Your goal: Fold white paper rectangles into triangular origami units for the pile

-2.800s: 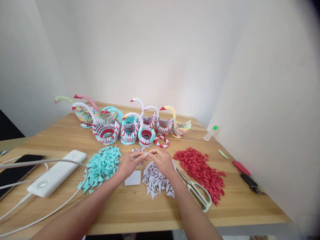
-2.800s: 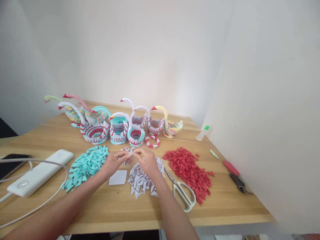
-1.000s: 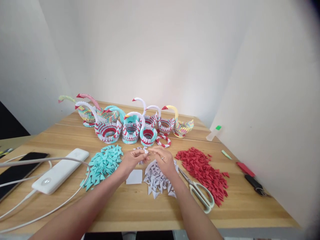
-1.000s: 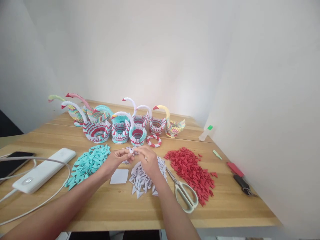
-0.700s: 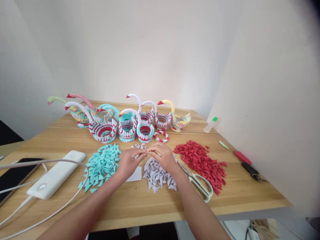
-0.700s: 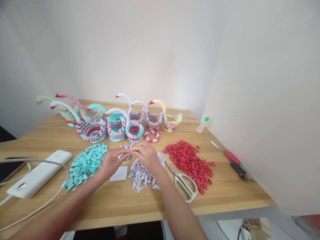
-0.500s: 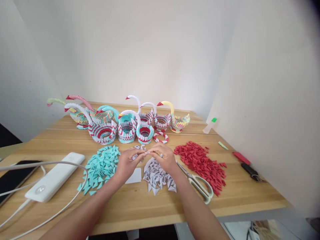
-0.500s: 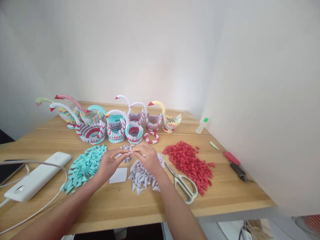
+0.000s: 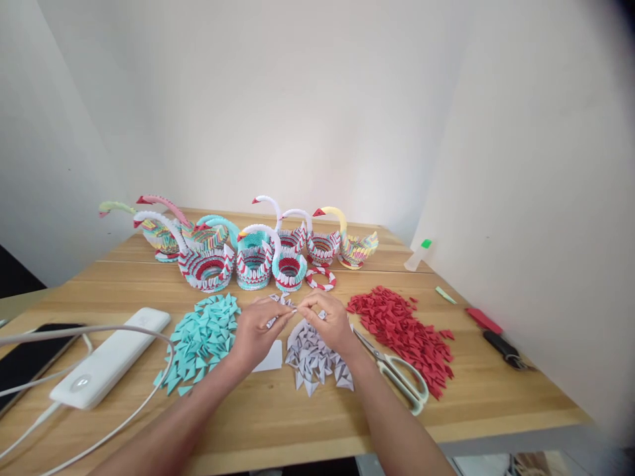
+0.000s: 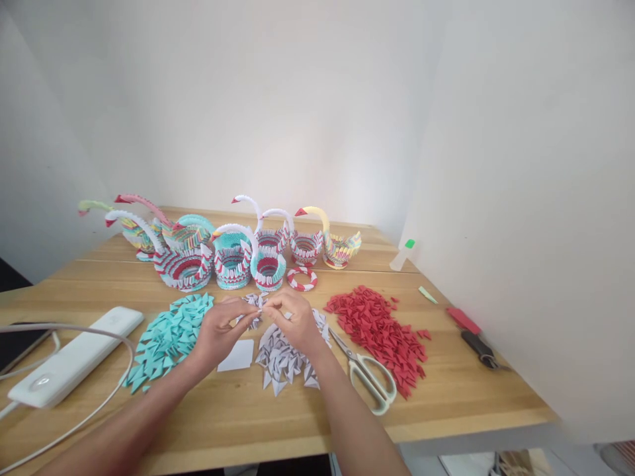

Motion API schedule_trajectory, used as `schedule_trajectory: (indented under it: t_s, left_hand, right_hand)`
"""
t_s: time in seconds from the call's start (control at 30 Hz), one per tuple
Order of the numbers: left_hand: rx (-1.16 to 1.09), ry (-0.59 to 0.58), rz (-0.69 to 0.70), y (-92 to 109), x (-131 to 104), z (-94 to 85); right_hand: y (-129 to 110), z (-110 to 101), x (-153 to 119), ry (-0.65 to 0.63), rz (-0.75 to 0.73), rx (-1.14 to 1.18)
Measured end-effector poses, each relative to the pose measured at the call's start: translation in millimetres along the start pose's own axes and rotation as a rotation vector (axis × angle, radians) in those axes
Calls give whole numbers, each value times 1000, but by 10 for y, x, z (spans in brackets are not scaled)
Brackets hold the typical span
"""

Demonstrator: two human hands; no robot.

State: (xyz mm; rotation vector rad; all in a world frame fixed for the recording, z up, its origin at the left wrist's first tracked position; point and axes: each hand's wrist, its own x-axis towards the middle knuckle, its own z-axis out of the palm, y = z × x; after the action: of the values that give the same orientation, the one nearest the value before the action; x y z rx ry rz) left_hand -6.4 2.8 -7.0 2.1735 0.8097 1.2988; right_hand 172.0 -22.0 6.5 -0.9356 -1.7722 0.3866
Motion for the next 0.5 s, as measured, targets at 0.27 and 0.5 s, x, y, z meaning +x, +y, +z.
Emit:
schedule_trajectory:
  t_s: [0.27,0.5]
  left_hand:
    - [-383,44,-359,-40,-11,81]
    - [-668,60,-522,-50,28,116]
  right_hand:
    - [7,56,-15,29,8,-48]
    - [21,133,-7,51,84,-140]
